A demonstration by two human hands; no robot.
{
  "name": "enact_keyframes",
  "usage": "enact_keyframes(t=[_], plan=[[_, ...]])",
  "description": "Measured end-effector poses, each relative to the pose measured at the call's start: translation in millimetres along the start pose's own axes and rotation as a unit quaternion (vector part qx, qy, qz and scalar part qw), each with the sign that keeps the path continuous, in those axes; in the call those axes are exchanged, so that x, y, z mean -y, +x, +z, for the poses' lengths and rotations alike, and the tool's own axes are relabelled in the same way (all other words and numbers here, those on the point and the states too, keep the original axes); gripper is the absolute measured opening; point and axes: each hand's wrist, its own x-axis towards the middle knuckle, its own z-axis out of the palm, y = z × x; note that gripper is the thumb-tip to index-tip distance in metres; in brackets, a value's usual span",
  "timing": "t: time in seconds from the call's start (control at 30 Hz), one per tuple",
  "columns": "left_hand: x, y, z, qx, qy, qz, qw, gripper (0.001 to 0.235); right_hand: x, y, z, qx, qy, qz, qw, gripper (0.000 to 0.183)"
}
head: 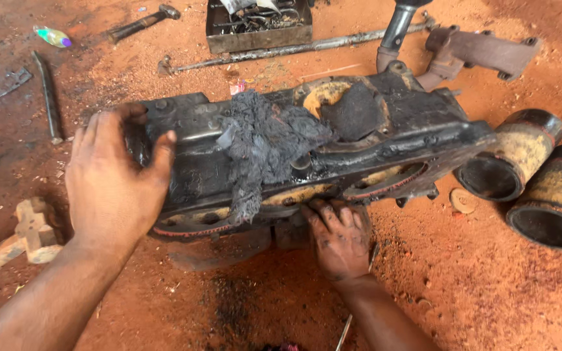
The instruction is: The person uses a dark abrasive pad and a screwdriver to scrape and scrub heavy grime and carbon buildup from the surface of a disassembled engine cylinder head. The person works on the flat surfaces and crevices of the metal part, which is resting on a support on the ground.
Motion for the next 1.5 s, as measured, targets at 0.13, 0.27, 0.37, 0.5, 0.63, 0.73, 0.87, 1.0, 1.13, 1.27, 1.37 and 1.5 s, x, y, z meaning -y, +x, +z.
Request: enact_keyframes(t=[0.13, 0.27, 0.37, 0.5, 0.63, 0.73, 0.87, 1.0, 1.13, 1.27, 1.37, 1.5], plan=[[15, 0, 11, 0.042, 0.021, -0.016, 0.999, 0.042, -6, 0, 2, 0.099, 0.031, 0.061, 0.993, 0.044], [18, -2, 17, 0.09, 0.016, -0.081, 0.993, 0.038, -2, -9, 19, 0.037, -0.025, -0.013, 0.999, 0.042], [15, -1, 18, 0.096, 0.026, -0.103, 0.99, 0.038, 25, -19, 34, 0.125, 0.092, 0.172, 0.973, 0.034], [10, 0, 16, 0.096, 0.025, -0.099, 0.99, 0.034, 51, -19, 44, -0.019, 0.076, 0.092, 0.993, 0.039], [14, -2, 13, 0.101, 0.011, -0.09, 0.991, 0.032, 17, -18, 21, 0.041, -0.091, -0.02, 0.995, 0.053], [15, -6, 11, 0.072, 0.011, -0.058, 0.996, 0.032, 0, -10, 7, 0.066, -0.117, -0.006, 0.991, 0.054], [17, -6, 16, 0.061, 0.008, -0.056, 0.996, 0.035, 13, -14, 14, 0.059, -0.057, 0.05, 0.995, 0.048], [13, -3, 15, 0.078, 0.01, -0.086, 0.993, 0.042, 56, -24, 45, 0.004, -0.022, 0.139, 0.99, 0.04], [10, -1, 15, 0.076, 0.02, -0.082, 0.994, 0.042, 72, -16, 58, 0.077, 0.019, 0.194, 0.978, 0.03], [13, -4, 12, 0.082, -0.003, -0.071, 0.994, 0.04, 10, -7, 25, 0.101, -0.107, 0.005, 0.989, 0.048], [20, -4, 15, 0.098, -0.033, -0.091, 0.99, 0.037, -16, -9, -2, 0.027, -0.141, -0.061, 0.988, 0.051], [21, -10, 15, 0.057, -0.018, -0.027, 0.998, 0.035, -5, -10, 12, 0.05, -0.142, -0.038, 0.988, 0.06]])
